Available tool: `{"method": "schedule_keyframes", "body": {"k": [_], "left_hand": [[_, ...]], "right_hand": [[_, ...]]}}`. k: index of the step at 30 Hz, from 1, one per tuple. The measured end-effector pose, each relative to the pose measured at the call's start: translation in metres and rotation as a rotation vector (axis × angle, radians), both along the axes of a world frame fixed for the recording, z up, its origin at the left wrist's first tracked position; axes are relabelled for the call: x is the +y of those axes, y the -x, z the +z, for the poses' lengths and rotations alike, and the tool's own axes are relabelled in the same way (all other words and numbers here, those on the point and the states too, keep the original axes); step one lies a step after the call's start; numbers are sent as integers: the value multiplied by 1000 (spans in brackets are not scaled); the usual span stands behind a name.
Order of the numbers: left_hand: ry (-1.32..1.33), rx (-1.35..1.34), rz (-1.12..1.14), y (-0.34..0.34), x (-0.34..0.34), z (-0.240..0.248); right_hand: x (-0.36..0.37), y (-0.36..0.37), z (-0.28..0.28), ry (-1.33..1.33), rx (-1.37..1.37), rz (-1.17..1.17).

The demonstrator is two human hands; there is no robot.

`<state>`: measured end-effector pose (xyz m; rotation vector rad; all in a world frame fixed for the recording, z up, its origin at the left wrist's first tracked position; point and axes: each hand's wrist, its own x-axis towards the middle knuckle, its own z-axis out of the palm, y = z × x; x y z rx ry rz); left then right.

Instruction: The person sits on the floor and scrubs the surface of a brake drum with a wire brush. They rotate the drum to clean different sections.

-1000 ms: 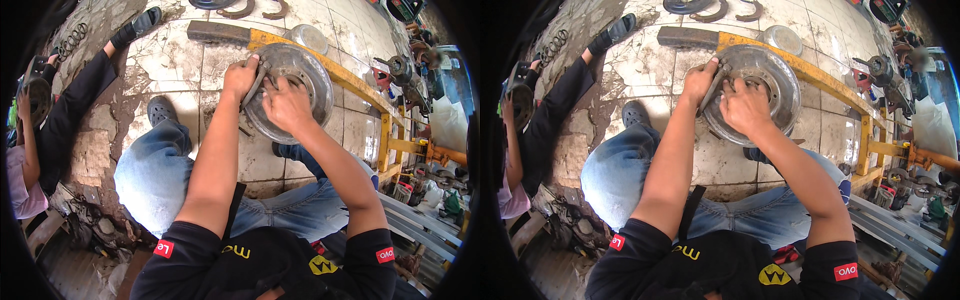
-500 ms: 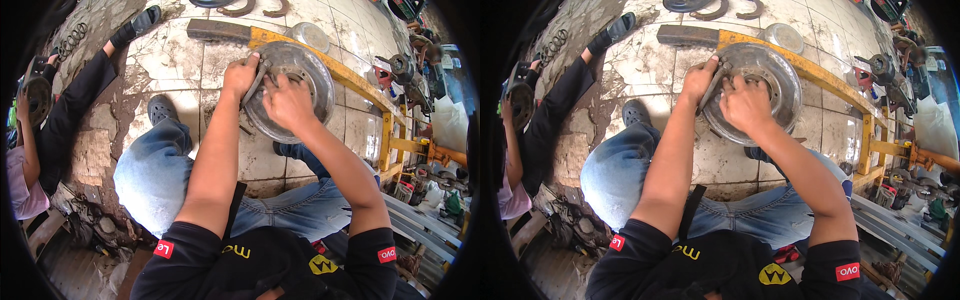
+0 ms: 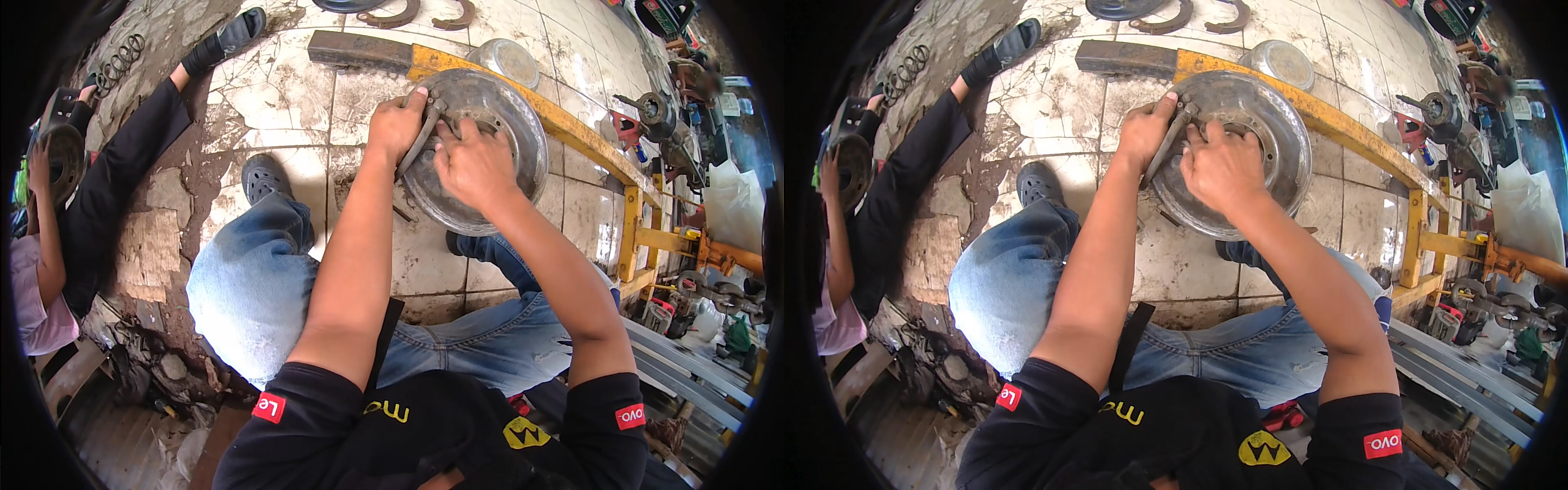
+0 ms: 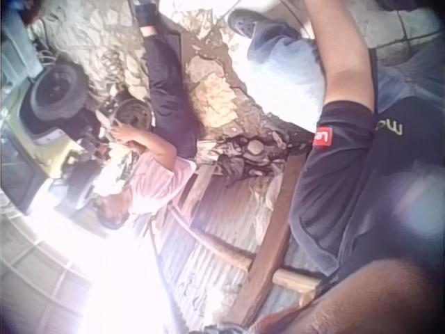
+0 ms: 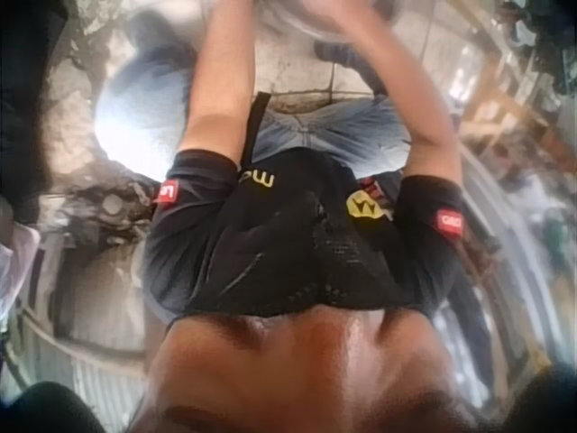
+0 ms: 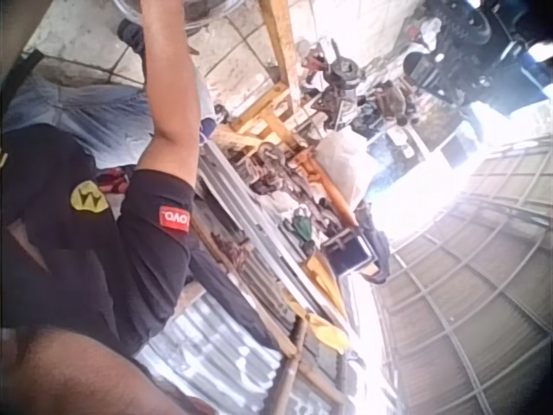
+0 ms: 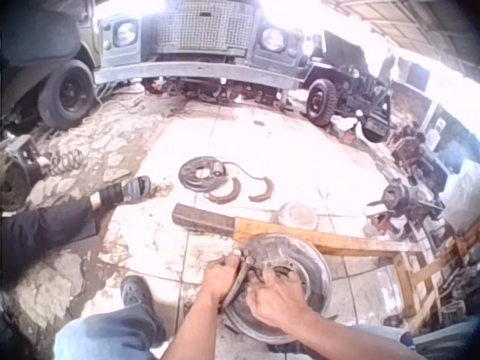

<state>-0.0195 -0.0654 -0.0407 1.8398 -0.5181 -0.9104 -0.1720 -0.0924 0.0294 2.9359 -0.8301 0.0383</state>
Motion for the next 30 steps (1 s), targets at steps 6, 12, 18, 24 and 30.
{"method": "schedule_keyframes", "body": {"k": [6, 12, 18, 24, 30], "left_hand": [[23, 51, -3, 0, 2, 3], [35, 88, 11, -2, -1, 0], [-9, 52, 24, 0, -2, 2], [9, 55, -4, 0, -1, 2], [8, 47, -18, -1, -1, 3]], "right_hand": [[7, 4, -2, -15, -42, 8], [0, -2, 3, -50, 5, -65], [-12, -1, 9, -31, 2, -123], [-8, 10, 8, -111, 38, -126], [0, 8, 7, -203, 77, -217]]}}
